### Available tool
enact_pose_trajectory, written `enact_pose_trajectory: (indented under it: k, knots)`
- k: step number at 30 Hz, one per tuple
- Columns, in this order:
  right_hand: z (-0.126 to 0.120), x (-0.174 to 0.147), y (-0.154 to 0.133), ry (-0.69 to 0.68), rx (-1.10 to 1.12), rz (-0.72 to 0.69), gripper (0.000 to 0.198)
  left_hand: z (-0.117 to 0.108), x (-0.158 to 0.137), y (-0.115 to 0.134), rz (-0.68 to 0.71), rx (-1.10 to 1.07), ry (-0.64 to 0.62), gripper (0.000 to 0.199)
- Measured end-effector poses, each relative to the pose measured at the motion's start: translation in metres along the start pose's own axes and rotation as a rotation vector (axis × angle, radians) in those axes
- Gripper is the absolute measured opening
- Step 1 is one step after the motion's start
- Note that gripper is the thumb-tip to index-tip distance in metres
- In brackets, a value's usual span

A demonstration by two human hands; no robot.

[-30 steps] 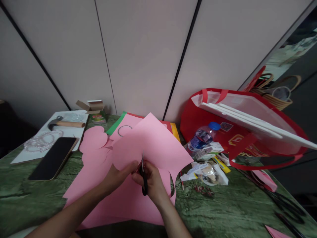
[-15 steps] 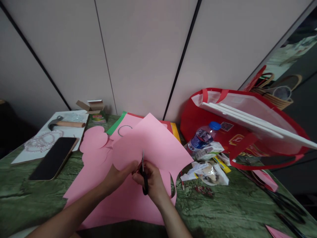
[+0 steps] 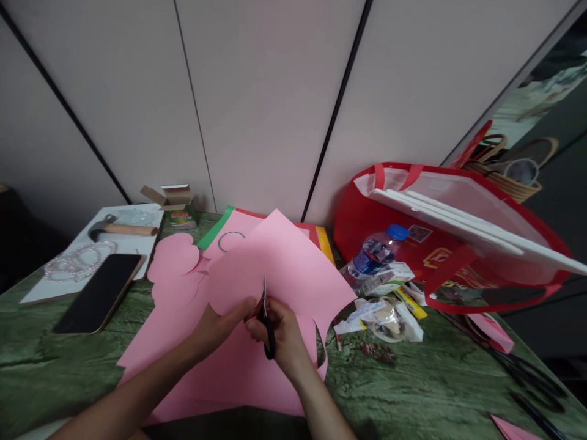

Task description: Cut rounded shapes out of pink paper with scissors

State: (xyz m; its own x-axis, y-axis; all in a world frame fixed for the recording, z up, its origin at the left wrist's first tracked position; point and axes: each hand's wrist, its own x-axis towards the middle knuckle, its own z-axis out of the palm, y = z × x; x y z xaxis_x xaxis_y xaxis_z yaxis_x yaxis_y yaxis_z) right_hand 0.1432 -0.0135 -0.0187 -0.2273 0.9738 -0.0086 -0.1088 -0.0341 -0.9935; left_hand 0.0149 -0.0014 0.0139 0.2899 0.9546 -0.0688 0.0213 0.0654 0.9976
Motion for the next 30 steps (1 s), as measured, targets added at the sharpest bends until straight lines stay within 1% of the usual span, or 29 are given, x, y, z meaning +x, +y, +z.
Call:
enact_pose_trajectory:
  k: [7, 13, 17, 21, 25, 30]
  knots:
    - [-0.0009, 0.0007, 0.0006, 0.005, -0.012, -0.006, 0.030, 0.0007, 0.0018, 0.0034, 0.002, -0.022, 0.053, 0.021]
    - [-0.0005, -0.0001, 0.0004, 0.021, -0.005, 0.019, 0.028, -0.0007, 0.0025, -0.0020, 0.026, -0.049, -0.038, 0.025]
    - [-0.0011, 0.0000, 0.0014, 0.009, -0.006, 0.007, 0.026, -0.0019, 0.0020, -0.0018, 0.045, -0.051, -0.040, 0.026]
    - [-0.0031, 0.0004, 0.0031, -0.004, -0.024, 0.003, 0.026, -0.0032, 0.0029, -0.0022, 0.040, -0.051, -0.018, 0.023]
    - [-0.0029, 0.0005, 0.0021, -0.012, -0.013, 0.004, 0.028, -0.0044, 0.0032, -0.0047, 0.041, -0.014, 0.051, 0.021]
    - [-0.0021, 0.0013, 0.0007, -0.007, 0.019, 0.010, 0.029, -0.0054, 0.0010, -0.0053, 0.002, 0.039, 0.089, 0.012]
